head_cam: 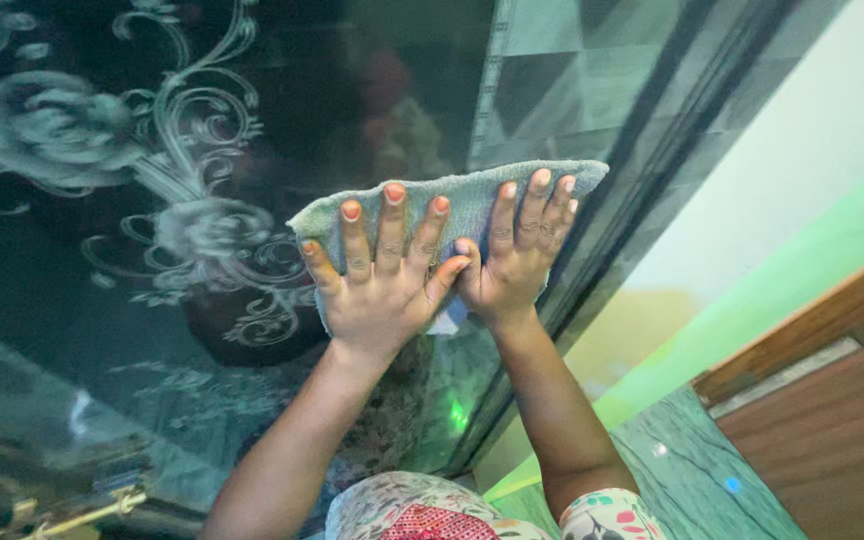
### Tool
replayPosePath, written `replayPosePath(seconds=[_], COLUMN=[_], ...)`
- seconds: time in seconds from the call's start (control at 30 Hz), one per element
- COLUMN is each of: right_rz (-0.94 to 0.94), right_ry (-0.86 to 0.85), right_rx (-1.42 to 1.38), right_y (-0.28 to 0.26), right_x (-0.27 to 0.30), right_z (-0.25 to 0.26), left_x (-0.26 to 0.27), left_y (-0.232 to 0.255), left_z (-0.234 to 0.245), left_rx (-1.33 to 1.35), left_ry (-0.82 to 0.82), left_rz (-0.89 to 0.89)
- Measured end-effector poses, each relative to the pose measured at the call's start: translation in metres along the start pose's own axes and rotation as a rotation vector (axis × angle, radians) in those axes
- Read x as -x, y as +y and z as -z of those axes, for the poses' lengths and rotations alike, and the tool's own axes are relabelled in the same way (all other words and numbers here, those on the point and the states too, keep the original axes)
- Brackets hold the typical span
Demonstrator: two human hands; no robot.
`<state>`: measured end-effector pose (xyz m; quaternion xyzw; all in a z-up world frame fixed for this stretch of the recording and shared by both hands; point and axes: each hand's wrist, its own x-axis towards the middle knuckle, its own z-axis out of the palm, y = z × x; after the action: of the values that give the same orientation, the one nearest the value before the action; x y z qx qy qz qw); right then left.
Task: The person wipes a large glass door with a grey cloth using both hands. They move the cloth in repetitive vertical and horizontal strokes across the surface, covering the area with floral etchings and the metal frame.
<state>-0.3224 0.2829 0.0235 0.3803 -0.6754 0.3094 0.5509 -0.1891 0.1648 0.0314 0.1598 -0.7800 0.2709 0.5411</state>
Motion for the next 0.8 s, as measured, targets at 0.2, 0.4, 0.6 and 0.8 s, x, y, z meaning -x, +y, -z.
replayPosePath(seconds=[0.2,0.4,0.6,0.8], right_rz=[-0.048,-0.027,0.008,-0.093], right_ry=[-0.025,-0.03,-0.052,0.067], right_rx=[0.087,0.179,0.127,0.02], right_y=[0.057,0.096,0.108,0.099], right_x=[0.007,0.02,0.021,0.006], right_z=[0.009,0.014,0.026,0.039], left_x=[-0.017,-0.019,-0.016,-0.014], left_y=[0.055,0.091,0.111,0.111], left_z=[-0.012,-0.022,-0.028,-0.029], left_rx=[0.049,0.049,0.054,0.048], left_ry=[0.022,0.037,0.042,0.041], left_rz=[-0.008,-0.005,0.004,-0.009])
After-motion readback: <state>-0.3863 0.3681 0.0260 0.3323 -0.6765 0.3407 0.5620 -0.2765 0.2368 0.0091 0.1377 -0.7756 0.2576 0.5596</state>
